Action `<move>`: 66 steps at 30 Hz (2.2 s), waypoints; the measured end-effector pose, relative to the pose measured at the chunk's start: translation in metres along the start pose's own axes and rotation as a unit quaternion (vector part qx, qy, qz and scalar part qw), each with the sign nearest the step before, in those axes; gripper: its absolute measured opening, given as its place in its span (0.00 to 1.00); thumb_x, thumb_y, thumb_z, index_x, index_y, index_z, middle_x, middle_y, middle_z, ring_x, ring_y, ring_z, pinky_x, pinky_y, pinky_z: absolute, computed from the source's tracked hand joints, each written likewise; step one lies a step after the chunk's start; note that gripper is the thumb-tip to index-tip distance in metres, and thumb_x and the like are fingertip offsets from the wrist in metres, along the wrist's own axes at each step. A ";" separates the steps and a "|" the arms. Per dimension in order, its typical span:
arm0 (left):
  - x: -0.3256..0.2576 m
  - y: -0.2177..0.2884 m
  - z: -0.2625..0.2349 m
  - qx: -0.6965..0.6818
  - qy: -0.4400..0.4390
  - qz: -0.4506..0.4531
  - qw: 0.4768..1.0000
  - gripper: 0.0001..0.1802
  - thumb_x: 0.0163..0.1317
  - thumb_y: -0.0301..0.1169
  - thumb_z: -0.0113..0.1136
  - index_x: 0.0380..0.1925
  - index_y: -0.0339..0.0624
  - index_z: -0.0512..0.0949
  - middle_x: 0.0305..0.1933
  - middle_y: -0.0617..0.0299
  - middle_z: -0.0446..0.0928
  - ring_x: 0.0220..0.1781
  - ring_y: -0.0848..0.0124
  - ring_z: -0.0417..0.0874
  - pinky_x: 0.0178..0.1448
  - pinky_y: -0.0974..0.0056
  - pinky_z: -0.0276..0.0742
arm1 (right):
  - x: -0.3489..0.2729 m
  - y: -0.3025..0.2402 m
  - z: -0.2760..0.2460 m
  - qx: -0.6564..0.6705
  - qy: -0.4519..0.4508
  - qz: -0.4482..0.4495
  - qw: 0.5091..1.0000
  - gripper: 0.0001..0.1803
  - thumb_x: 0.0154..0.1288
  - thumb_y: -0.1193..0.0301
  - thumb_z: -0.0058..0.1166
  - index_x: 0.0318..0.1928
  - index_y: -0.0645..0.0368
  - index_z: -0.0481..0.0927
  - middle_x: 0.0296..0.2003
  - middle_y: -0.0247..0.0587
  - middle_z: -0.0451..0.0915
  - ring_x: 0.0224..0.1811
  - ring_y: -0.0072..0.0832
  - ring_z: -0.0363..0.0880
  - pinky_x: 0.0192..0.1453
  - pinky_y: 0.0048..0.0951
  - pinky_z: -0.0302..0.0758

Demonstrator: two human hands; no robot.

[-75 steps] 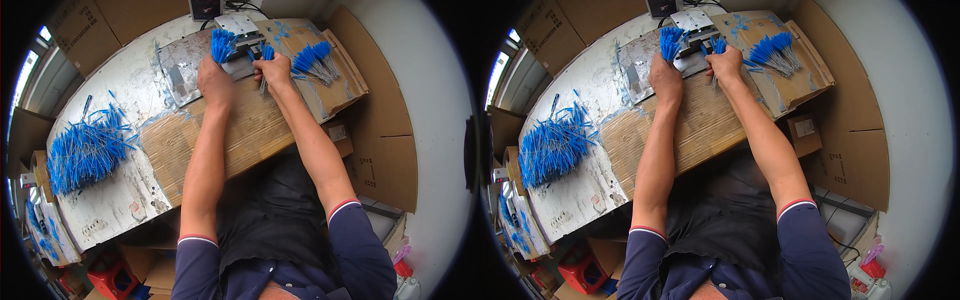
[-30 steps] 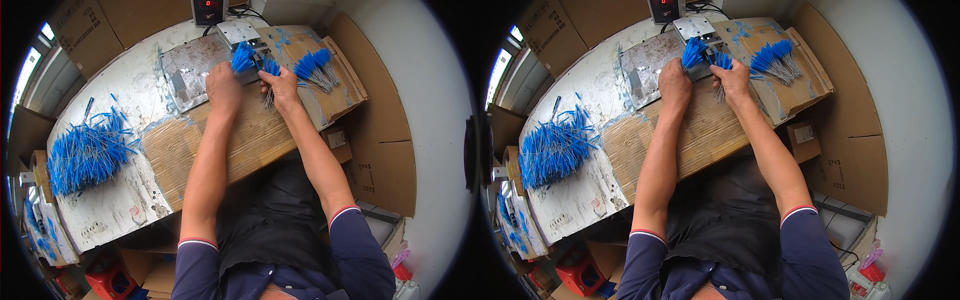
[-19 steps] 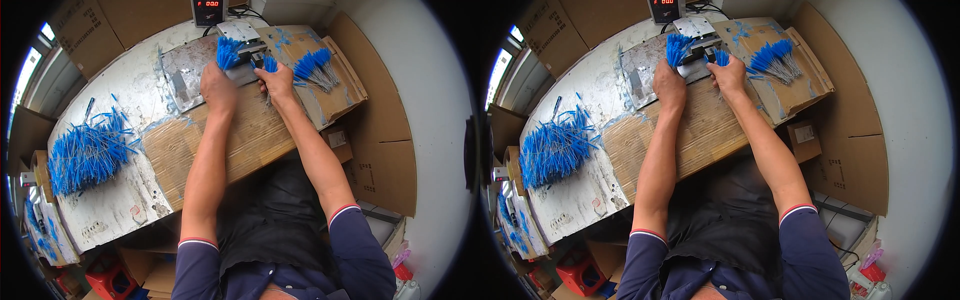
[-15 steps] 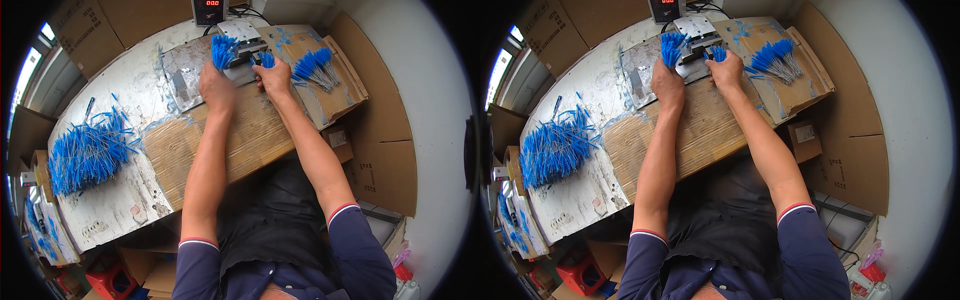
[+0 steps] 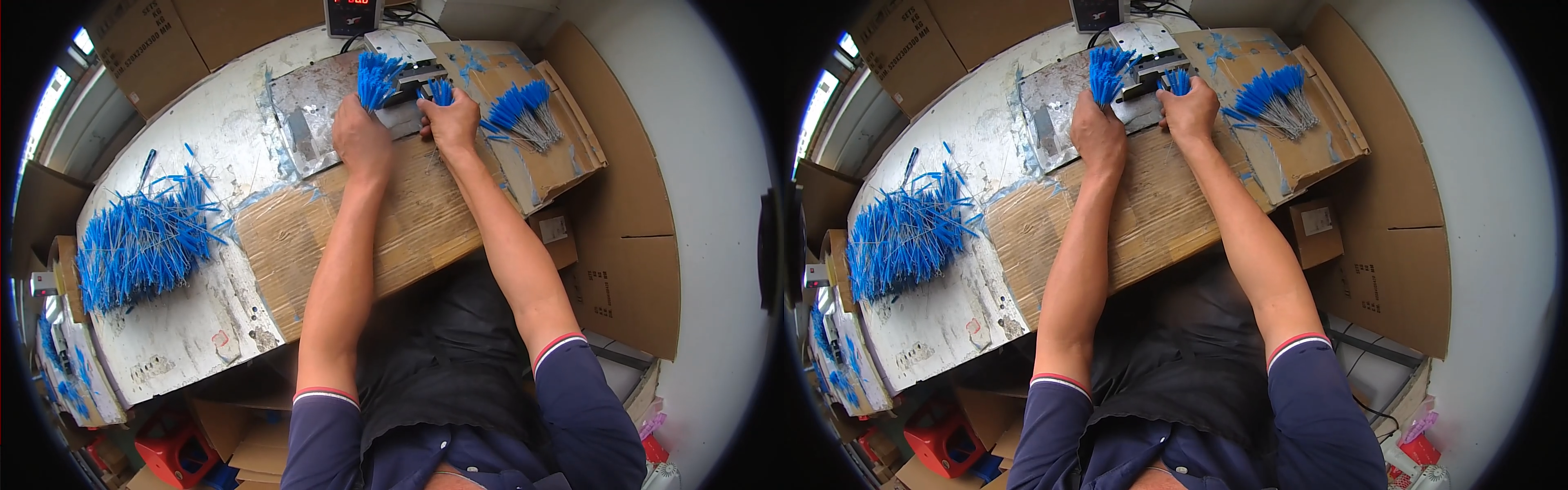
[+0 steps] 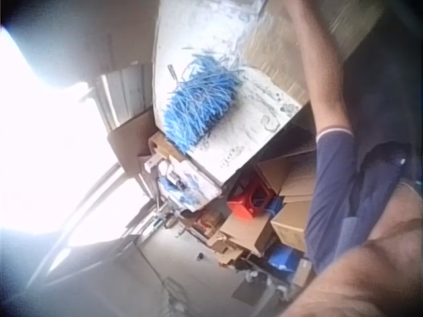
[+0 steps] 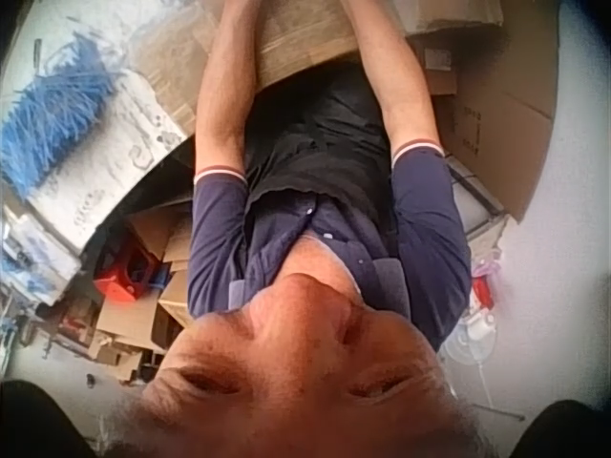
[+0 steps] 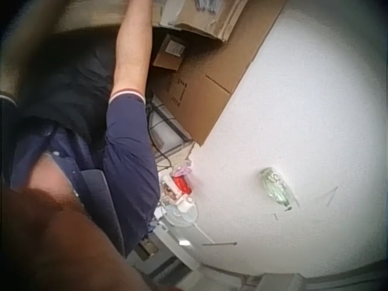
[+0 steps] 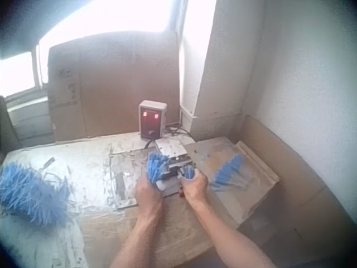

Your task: The recorder uses a press machine to process blue feather brushes and then bundles them into cardboard boxes.

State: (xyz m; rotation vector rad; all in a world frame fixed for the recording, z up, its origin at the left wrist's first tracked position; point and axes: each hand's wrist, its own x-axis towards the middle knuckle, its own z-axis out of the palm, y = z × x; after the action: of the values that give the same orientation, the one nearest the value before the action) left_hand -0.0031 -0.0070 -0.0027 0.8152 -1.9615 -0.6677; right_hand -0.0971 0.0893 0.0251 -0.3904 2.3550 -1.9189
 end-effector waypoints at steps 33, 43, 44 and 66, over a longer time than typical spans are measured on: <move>-0.003 0.004 0.002 0.026 -0.051 0.123 0.991 0.09 0.59 0.21 0.57 0.40 0.38 0.79 0.38 0.46 0.82 0.42 0.45 0.83 0.47 0.44 0.75 | -0.025 0.011 -0.029 0.173 -0.071 0.038 0.982 0.04 0.69 0.78 0.59 0.40 0.65 0.76 0.28 0.40 0.81 0.25 0.23 0.80 0.24 0.25 0.81; 0.000 0.002 0.000 0.023 -0.009 0.016 1.000 0.07 0.60 0.21 0.59 0.38 0.37 0.75 0.37 0.45 0.80 0.42 0.44 0.82 0.45 0.44 0.75 | -0.010 -0.005 -0.017 0.100 -0.047 0.076 0.991 0.09 0.57 0.84 0.57 0.38 0.66 0.74 0.25 0.45 0.82 0.18 0.28 0.82 0.17 0.29 0.79; 0.000 0.002 0.000 0.020 -0.010 0.002 1.000 0.07 0.60 0.21 0.58 0.38 0.37 0.75 0.37 0.46 0.80 0.43 0.44 0.82 0.46 0.45 0.75 | -0.009 -0.006 -0.015 0.095 -0.039 0.079 0.992 0.09 0.57 0.85 0.57 0.38 0.66 0.74 0.25 0.45 0.82 0.18 0.28 0.82 0.17 0.29 0.79; -0.002 0.004 -0.001 0.050 -0.040 0.110 0.992 0.08 0.60 0.23 0.54 0.40 0.39 0.78 0.36 0.52 0.82 0.44 0.51 0.81 0.48 0.50 0.70 | -0.006 -0.007 -0.010 0.214 -0.062 0.155 0.963 0.06 0.64 0.80 0.60 0.37 0.66 0.75 0.29 0.47 0.83 0.25 0.33 0.85 0.25 0.36 0.87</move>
State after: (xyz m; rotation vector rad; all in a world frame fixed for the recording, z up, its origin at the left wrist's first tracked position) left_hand -0.0022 -0.0029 -0.0008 0.6285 -2.1339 -0.4810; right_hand -0.0924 0.0985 0.0337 -0.0948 1.7324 -2.0925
